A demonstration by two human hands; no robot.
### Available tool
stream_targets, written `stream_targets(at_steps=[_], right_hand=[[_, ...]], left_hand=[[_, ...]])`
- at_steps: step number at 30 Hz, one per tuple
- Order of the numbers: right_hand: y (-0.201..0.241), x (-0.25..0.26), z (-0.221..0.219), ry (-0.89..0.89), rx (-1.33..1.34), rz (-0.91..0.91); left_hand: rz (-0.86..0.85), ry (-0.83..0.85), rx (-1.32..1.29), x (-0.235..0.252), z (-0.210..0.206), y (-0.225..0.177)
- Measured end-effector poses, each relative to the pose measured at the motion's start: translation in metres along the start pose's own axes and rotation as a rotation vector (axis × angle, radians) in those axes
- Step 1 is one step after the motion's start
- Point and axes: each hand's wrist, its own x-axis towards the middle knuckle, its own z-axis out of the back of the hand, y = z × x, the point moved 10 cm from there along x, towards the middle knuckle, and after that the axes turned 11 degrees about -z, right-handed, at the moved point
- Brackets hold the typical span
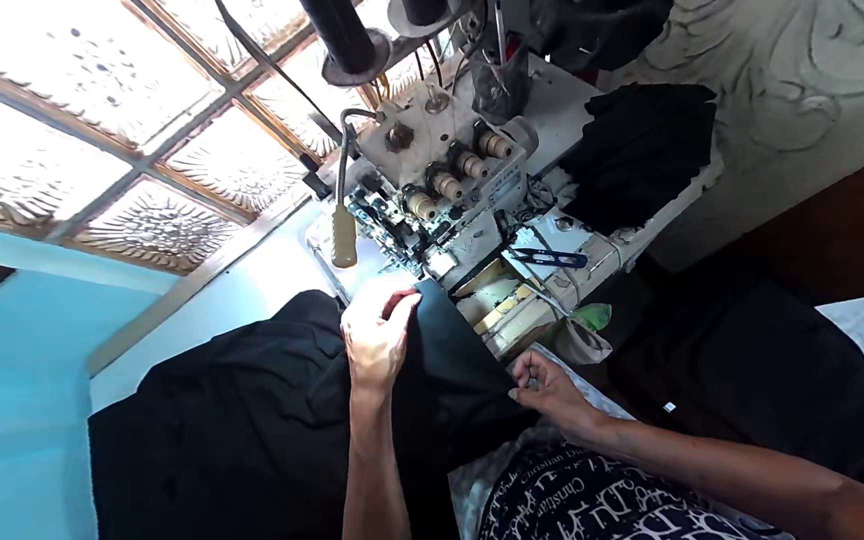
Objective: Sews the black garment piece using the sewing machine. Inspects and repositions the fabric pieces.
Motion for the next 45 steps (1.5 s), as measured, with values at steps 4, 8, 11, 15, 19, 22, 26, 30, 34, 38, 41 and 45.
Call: stream_targets(at_steps=[4,8,11,15,19,22,26,30,34,38,41,45], right_hand=[[-0.011,-0.004,-0.003,0.018,0.060,-0.092],[-0.001,-0.001,-0.007,0.021,0.107,-0.086],[0.008,0.001,-0.010,0.024,0.166,-0.092],[0.015,0.000,-0.015,0.053,0.210,-0.079],[0.026,0.006,-0.022,0.065,0.201,-0.015],[0.043,0.018,-0.027,0.043,0.153,0.103],[0.068,0.032,-0.032,-0.035,0.003,0.232],[0.099,0.033,-0.040,-0.120,-0.262,0.498],[0.136,0.022,-0.062,-0.284,-0.714,0.893],[0.150,0.017,-0.080,-0.417,-1.019,0.993],[0.152,0.010,-0.087,-0.483,-1.136,1.051],[0.149,0.000,-0.084,-0.367,-1.130,1.009]], left_hand=[[-0.016,0.028,-0.005,-0.007,-0.004,-0.004],[-0.021,-0.020,0.063,0.002,0.000,0.002],[0.034,-0.028,0.140,0.009,0.002,0.009],[0.078,-0.008,0.200,0.011,0.002,0.014],[0.004,-0.074,0.318,0.009,0.012,-0.003],[-0.019,-0.098,0.390,0.001,0.018,-0.031],[0.037,-0.032,0.410,-0.030,0.004,-0.065],[0.054,0.036,0.442,-0.043,-0.015,-0.058],[0.100,0.085,0.417,-0.027,-0.015,-0.024],[0.043,0.069,0.413,-0.010,-0.011,-0.002],[0.036,0.076,0.418,-0.005,-0.006,0.013],[0.030,0.019,0.377,0.002,0.007,0.029]])
